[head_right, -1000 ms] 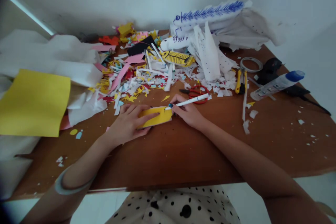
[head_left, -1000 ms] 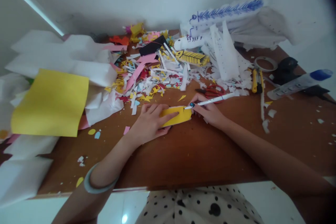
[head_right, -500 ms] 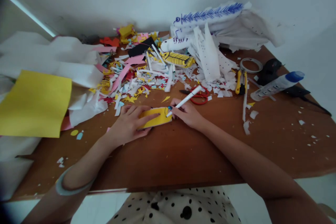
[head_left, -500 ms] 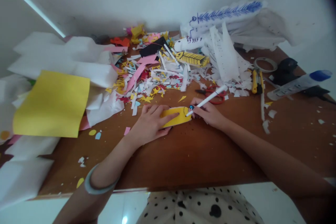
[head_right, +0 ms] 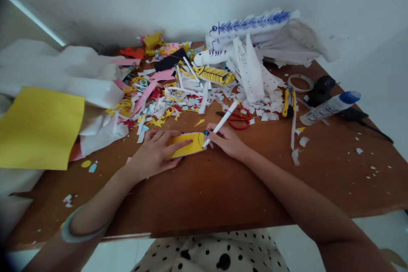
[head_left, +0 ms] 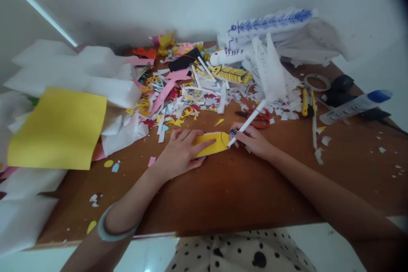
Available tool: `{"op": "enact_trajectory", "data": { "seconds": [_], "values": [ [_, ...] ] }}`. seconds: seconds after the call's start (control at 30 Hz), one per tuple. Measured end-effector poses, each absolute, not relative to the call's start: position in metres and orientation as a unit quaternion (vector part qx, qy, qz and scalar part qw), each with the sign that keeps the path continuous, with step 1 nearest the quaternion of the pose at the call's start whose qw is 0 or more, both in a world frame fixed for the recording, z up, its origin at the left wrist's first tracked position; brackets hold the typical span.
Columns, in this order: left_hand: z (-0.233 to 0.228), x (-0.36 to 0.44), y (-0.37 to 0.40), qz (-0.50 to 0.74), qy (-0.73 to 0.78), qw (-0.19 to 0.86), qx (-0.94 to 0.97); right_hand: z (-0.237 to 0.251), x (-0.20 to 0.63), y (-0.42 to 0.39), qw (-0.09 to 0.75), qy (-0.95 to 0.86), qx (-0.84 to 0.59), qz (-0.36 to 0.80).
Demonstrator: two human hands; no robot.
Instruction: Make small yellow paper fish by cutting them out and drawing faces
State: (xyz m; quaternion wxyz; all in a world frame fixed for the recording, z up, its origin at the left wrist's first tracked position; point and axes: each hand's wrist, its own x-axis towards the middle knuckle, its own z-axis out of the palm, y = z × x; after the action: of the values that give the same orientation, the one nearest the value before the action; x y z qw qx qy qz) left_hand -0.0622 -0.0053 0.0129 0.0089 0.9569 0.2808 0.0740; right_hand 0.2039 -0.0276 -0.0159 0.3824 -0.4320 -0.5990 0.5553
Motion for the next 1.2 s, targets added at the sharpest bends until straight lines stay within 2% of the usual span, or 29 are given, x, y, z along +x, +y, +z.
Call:
{"op": "enact_trajectory", "data": {
  "seconds": [0.1,0.27,0.43,0.6,0.77,0.93,1.03,1.13,1.2],
  "values": [
    [0.013,-0.062,-0.006,0.076,0.281,0.005,0.957,-0.016,0.203,-0.027,0.409,-0.586,-0.443,0.542],
    [0.016,-0.061,-0.007,0.084,0.277,0.005,0.957,-0.014,0.204,-0.027,0.350,-0.620,-0.425,0.558],
    [0.014,-0.062,-0.006,0.076,0.277,0.005,0.958,-0.012,0.203,-0.027,0.407,-0.593,-0.428,0.546],
    [0.013,-0.062,-0.006,0.070,0.278,-0.002,0.958,-0.012,0.203,-0.027,0.355,-0.619,-0.427,0.555],
    [0.013,-0.062,-0.006,0.070,0.277,-0.003,0.958,-0.010,0.203,-0.027,0.409,-0.580,-0.434,0.555],
    [0.013,-0.062,-0.006,0.072,0.284,0.025,0.956,-0.014,0.205,-0.028,0.354,-0.589,-0.425,0.589],
    [0.013,-0.063,-0.005,0.109,0.322,0.105,0.935,-0.017,0.208,-0.025,0.444,-0.519,-0.426,0.593],
    [0.010,-0.065,-0.001,0.221,0.400,0.263,0.849,-0.018,0.211,-0.020,0.584,-0.430,-0.421,0.545],
    [0.006,-0.067,0.002,0.323,0.432,0.379,0.752,-0.017,0.212,-0.017,0.634,-0.391,-0.418,0.520]
  ]
}}
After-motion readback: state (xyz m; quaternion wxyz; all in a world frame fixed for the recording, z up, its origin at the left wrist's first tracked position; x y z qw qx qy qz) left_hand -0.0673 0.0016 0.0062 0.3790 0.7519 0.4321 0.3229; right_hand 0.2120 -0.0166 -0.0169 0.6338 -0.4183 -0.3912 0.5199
